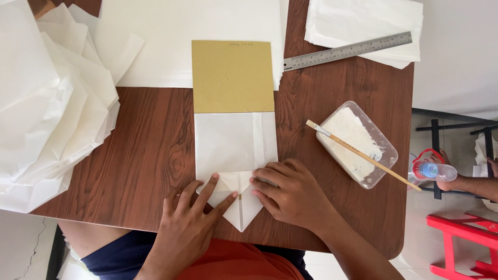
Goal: Manually folding and gluing paper sheets to create paper bags.
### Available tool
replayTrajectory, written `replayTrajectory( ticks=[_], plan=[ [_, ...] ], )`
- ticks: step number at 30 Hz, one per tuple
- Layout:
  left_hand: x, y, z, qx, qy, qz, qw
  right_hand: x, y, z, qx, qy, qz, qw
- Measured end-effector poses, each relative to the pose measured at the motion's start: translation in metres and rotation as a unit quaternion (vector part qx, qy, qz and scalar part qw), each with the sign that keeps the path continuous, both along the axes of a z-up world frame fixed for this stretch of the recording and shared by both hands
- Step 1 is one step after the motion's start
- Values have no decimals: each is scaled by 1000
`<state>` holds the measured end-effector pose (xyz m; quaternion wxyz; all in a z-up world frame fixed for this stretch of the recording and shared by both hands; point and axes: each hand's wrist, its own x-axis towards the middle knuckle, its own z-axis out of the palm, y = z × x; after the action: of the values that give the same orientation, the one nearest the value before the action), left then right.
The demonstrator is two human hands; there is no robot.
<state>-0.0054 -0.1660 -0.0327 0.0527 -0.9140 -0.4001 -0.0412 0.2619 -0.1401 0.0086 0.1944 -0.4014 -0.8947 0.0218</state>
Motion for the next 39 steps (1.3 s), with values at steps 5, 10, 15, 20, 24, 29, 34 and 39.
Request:
replayTrajectory(
  ticks=[5,10,15,20,24,29,34,39],
  plan=[
    [2,-2,-1,10,-22,3,1000,-1,-2,-4,18,-10,10,1000],
    [4,-4,3,16,-71,8,997,1,-6,-10,-42,-4,58,997],
    [5,-2,8,-25,-121,11,992,3,-10,-1,-137,-57,50,988],
    [10,1,11,-39,-133,33,990,3,-16,15,-230,-42,39,972],
    [15,-4,-1,8,-113,58,992,6,-20,27,-318,-31,40,947],
    [25,-8,-9,33,-117,79,989,2,-30,27,-284,-41,37,957],
    [27,-6,-17,42,-137,97,985,-7,-50,15,-168,-23,31,985],
    [22,22,9,-120,-257,125,951,-20,-71,-2,-28,87,12,996]
  ],
)
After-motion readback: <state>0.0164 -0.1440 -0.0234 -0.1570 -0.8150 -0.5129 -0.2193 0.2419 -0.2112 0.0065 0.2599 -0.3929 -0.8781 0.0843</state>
